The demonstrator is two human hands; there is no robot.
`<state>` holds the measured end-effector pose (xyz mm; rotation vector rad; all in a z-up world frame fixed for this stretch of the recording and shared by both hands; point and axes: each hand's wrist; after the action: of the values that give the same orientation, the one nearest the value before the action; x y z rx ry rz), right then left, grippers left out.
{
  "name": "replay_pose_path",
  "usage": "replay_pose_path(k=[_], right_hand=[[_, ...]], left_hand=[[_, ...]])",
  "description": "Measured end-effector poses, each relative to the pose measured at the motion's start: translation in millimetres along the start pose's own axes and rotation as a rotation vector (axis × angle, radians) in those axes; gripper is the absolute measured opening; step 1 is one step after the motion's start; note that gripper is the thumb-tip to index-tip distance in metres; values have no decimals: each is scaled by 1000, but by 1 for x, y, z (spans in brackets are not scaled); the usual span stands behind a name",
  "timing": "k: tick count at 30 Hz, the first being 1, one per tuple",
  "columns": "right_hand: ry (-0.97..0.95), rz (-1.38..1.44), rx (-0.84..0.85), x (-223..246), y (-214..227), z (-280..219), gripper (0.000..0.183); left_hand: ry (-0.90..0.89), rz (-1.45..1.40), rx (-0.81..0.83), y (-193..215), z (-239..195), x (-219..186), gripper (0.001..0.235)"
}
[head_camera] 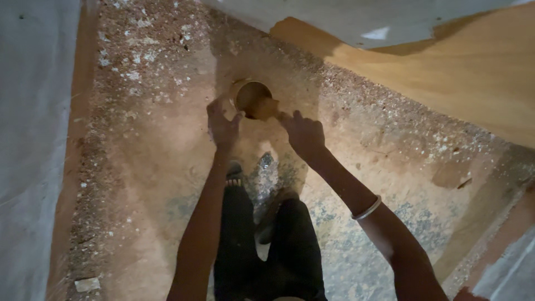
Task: The person paints a wall with a brush, repeatedly dipping the brush into a small container on the floor to reload paint. The person works on the upper section of a wall near the ceiling, covering a white primed area with beige paint.
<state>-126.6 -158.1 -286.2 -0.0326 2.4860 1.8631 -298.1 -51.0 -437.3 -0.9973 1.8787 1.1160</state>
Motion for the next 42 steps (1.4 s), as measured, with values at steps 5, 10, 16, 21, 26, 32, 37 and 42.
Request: replay_pose_path(k=[5, 10, 16, 21, 26, 32, 37, 42], right_hand=[[-16, 92, -23, -14, -15, -17, 42], [3, 101, 5, -22, -9, -31, 46], [-57, 177, 93, -26, 18, -35, 45], [-159, 477, 85, -40, 22, -39, 43], [-147, 1130, -95, -46, -16, -30, 37], [-474, 1197, 81, -44, -49, -37, 42], [-379, 1186, -64, -48, -36, -52, 39], [-449, 1093, 3, -47, -17, -65, 37]], left_hand=[[-35, 81, -12, -1, 6, 0, 76], [141, 122, 30, 0, 7, 0, 81], [113, 94, 21, -1, 3, -1, 82], [123, 148, 29, -1, 3, 2, 80], [129, 161, 44, 1, 5, 3, 77], [160, 218, 42, -2, 8, 4, 76], [167, 253, 28, -4, 7, 5, 77], [144, 246, 35, -2, 5, 11, 78]])
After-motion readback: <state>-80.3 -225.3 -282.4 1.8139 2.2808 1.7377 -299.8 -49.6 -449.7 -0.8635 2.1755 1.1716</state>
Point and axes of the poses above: each hand's wrist, its own z-axis towards the middle knuckle, its own y-axis out of the back of the hand, x = y × z, and after that the axes turned 10 degrees about y, right-handed
